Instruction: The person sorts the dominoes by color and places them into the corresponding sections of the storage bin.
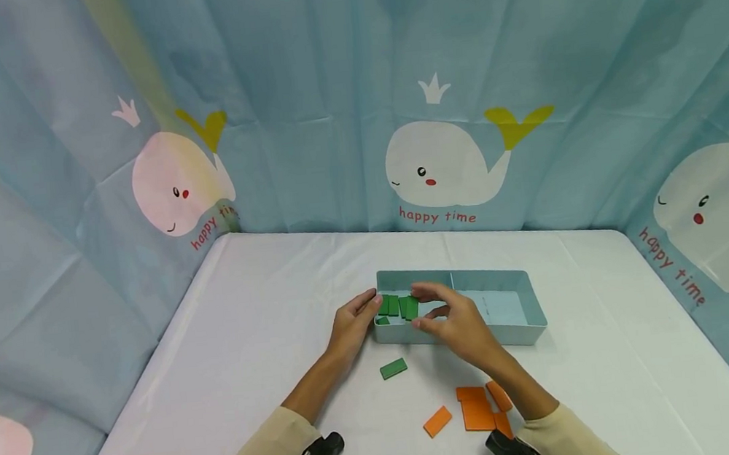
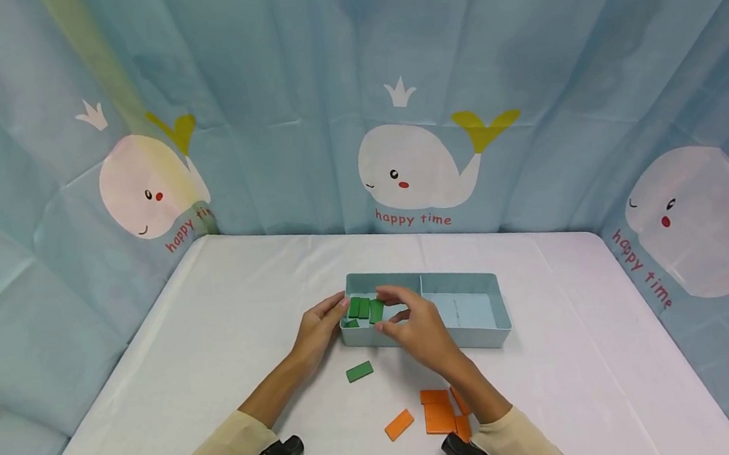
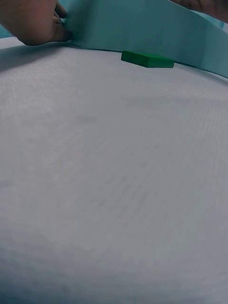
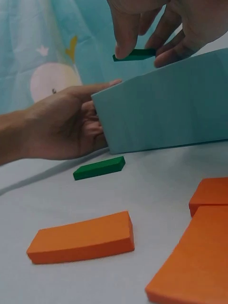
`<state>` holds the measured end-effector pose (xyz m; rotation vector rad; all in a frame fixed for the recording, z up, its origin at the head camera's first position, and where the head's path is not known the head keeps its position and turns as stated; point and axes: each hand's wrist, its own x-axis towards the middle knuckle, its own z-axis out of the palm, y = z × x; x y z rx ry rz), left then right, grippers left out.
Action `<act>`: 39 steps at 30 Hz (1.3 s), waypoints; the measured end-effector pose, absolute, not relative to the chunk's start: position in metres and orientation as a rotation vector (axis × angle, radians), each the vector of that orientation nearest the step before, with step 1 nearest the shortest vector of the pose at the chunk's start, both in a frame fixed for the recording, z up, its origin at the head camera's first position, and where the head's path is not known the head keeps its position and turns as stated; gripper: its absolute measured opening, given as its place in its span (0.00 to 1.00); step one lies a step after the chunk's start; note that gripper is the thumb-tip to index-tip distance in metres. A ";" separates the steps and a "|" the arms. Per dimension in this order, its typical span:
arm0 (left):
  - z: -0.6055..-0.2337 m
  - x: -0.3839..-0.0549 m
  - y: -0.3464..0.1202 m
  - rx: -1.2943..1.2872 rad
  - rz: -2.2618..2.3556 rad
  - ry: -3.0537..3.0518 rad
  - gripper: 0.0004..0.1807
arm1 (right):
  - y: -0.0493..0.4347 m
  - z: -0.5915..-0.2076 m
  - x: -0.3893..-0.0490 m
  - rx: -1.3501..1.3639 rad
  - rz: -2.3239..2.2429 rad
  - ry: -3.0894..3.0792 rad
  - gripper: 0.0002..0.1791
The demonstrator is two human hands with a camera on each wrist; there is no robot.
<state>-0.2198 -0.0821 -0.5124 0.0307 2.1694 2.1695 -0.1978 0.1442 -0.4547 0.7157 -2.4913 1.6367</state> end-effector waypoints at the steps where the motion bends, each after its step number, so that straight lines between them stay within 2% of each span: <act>1: -0.512 -0.220 -0.082 0.031 2.171 2.168 0.35 | 0.144 -0.455 -0.199 0.713 1.637 -2.495 0.32; 15: -0.512 -0.221 -0.084 0.014 2.158 2.165 0.34 | 0.135 -0.453 -0.220 0.643 1.666 -2.652 0.34; 24: -0.509 -0.221 -0.083 0.001 2.143 2.169 0.38 | 0.130 -0.450 -0.230 0.613 1.602 -2.771 0.33; 39: -0.512 -0.220 -0.084 0.009 2.131 2.164 0.35 | 0.124 -0.450 -0.244 0.613 1.498 -2.928 0.34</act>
